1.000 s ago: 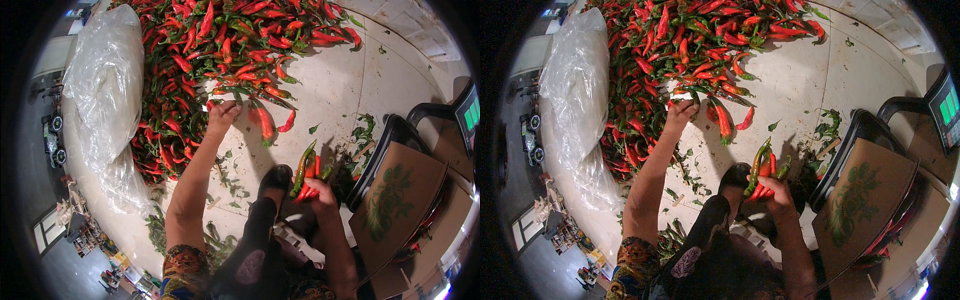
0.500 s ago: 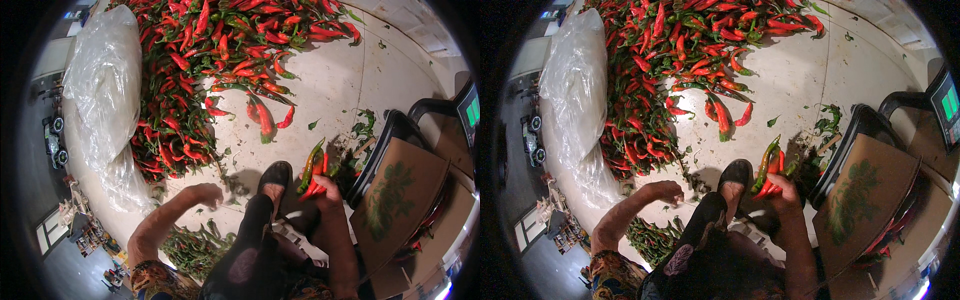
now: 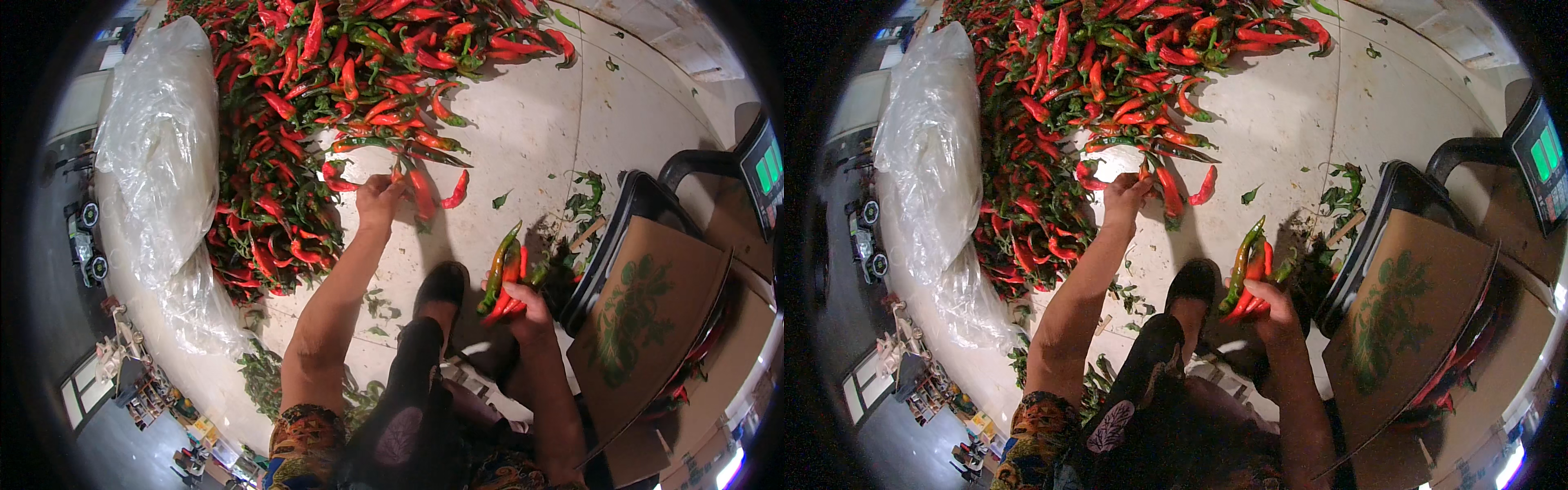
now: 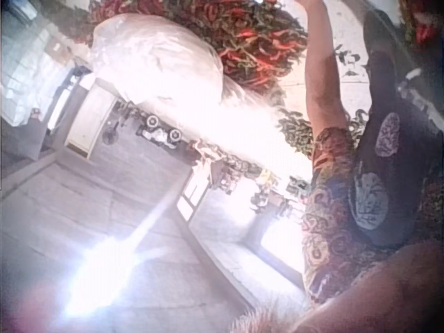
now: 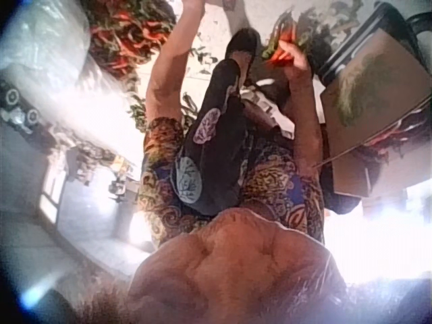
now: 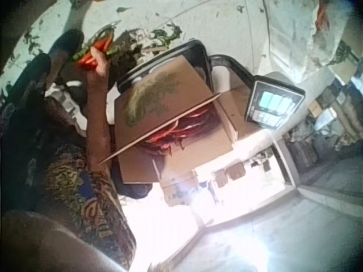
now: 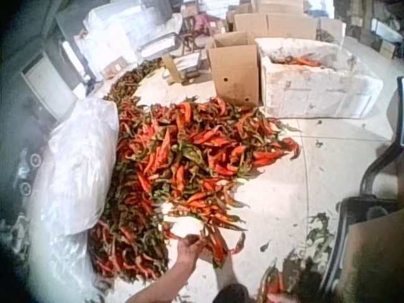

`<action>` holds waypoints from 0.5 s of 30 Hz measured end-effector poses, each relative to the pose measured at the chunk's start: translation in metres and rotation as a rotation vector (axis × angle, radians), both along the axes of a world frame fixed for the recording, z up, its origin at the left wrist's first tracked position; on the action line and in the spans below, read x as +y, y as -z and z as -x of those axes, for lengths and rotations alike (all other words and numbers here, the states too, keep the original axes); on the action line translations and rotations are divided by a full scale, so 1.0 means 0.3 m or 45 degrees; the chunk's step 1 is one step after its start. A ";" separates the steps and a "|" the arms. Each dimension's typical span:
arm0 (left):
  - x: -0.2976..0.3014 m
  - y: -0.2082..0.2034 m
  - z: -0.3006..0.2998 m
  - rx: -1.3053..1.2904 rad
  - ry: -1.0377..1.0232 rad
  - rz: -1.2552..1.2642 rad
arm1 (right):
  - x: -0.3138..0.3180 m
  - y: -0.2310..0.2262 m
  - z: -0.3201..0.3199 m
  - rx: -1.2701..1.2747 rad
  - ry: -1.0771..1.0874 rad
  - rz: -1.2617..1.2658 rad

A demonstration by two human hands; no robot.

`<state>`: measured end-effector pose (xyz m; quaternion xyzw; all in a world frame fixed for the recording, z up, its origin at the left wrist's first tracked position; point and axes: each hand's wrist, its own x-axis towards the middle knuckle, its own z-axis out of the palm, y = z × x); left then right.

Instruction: The person picks up red and green peppers from a pile on the floor, places them into a cardboard box on a digital scale, and seals the box using a handheld tape dispenser.

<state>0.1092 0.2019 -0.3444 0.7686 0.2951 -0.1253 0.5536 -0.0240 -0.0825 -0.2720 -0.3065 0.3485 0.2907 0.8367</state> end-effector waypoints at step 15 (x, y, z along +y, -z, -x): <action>-0.045 -0.150 0.033 0.131 -0.226 0.852 | -0.003 0.038 0.008 0.032 0.075 -0.033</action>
